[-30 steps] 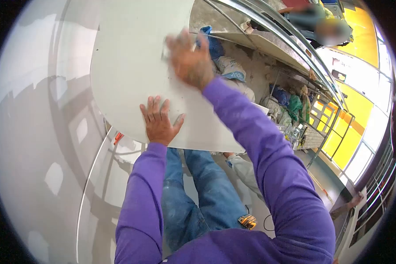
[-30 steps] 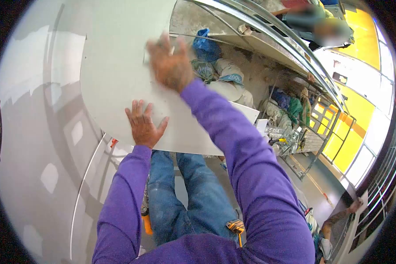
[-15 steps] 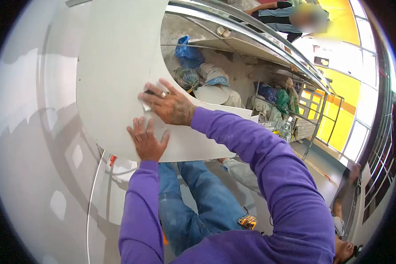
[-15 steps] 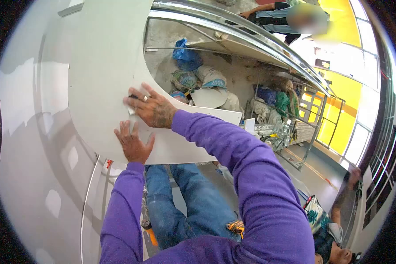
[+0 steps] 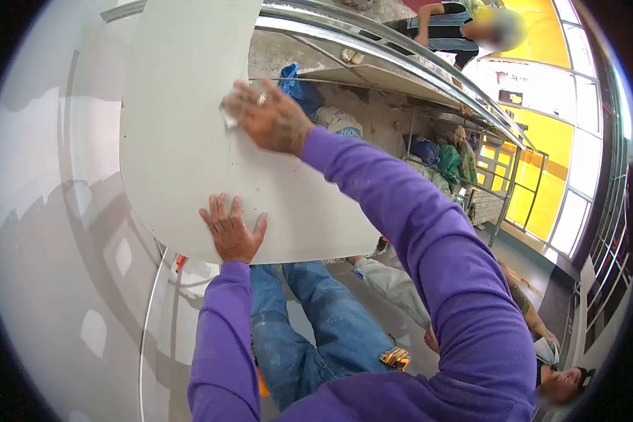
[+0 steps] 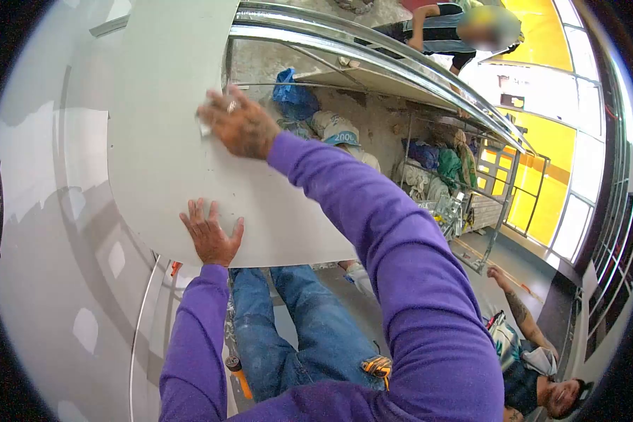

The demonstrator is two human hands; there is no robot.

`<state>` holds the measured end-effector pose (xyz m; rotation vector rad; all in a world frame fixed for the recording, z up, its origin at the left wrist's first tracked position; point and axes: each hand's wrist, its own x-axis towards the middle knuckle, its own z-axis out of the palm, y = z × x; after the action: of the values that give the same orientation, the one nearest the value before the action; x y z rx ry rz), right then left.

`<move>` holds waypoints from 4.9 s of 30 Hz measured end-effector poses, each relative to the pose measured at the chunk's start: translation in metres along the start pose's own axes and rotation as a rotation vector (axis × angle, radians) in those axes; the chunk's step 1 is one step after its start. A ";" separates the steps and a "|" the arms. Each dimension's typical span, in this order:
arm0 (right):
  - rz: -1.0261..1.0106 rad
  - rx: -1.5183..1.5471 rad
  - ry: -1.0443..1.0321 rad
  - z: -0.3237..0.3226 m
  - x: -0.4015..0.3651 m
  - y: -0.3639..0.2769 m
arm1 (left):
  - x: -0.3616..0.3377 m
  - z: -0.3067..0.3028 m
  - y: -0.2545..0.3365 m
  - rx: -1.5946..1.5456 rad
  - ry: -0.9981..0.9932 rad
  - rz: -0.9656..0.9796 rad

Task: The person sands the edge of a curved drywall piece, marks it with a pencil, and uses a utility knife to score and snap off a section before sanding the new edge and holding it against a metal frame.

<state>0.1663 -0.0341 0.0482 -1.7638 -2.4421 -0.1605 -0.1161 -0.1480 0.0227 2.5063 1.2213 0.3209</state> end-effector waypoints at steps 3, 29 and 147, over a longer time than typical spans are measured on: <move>0.228 -0.061 0.094 0.006 0.036 0.039 | -0.001 0.000 0.001 0.009 0.005 0.005; 0.182 0.262 0.005 -0.004 -0.043 -0.084 | -0.004 0.005 -0.003 -0.108 0.053 -0.034; 0.192 -0.141 0.034 0.027 -0.023 -0.012 | 0.001 0.013 0.011 -0.015 -0.003 -0.008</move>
<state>0.1609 -0.0554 0.0173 -2.0231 -2.2721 -0.3475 -0.1035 -0.1560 0.0152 2.4879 1.2225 0.3231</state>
